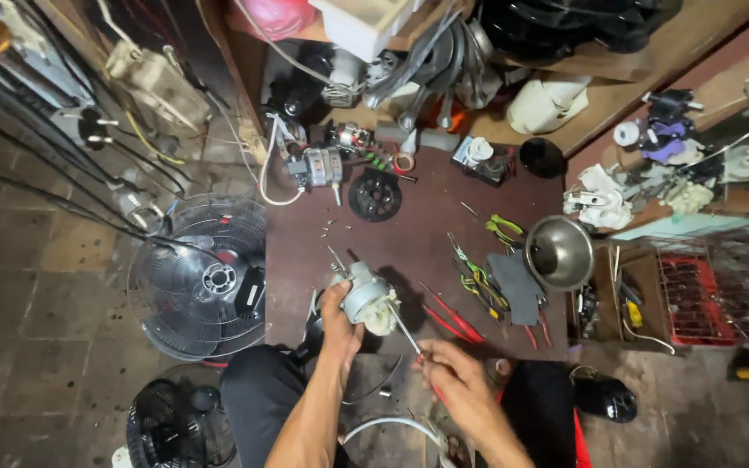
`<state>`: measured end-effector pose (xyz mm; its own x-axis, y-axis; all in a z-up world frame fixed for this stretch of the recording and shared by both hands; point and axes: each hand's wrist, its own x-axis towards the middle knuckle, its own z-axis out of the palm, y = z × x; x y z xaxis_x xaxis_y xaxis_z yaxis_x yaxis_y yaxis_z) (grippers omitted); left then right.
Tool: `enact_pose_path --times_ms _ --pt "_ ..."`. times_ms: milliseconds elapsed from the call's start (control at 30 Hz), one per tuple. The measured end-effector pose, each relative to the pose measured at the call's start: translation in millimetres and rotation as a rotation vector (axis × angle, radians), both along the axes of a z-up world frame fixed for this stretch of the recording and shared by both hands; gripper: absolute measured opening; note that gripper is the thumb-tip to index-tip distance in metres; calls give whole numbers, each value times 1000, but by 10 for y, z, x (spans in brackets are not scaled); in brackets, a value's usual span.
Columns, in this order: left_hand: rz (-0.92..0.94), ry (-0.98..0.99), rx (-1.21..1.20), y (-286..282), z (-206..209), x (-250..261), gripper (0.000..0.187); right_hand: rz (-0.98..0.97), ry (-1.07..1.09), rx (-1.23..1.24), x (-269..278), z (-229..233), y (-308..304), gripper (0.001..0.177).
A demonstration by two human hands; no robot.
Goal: The person uses a screwdriver to remove screws from a white electrical component, then uses pliers to pull out wires and separate parts. The person continues to disassemble the component, removing small pieces and placing them on the table.
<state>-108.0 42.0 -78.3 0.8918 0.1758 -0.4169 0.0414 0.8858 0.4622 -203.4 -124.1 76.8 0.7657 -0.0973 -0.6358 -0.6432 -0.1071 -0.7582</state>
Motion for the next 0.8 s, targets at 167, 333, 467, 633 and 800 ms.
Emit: enact_pose_path --times_ms 167,333,467,633,800 --pt "-108 -96 55 76 92 -67 32 -334 91 397 -107 74 32 40" --pt "-106 -108 163 142 155 -80 36 -68 -96 308 -186 -203 -71 47" --pt "-190 17 284 295 320 -182 57 67 -287 119 -233 -459 -134 35" --pt "-228 344 312 312 876 -330 38 209 -421 96 -357 -277 92 35" --pt "-174 250 260 334 880 -300 26 110 -249 13 -357 -300 223 42"
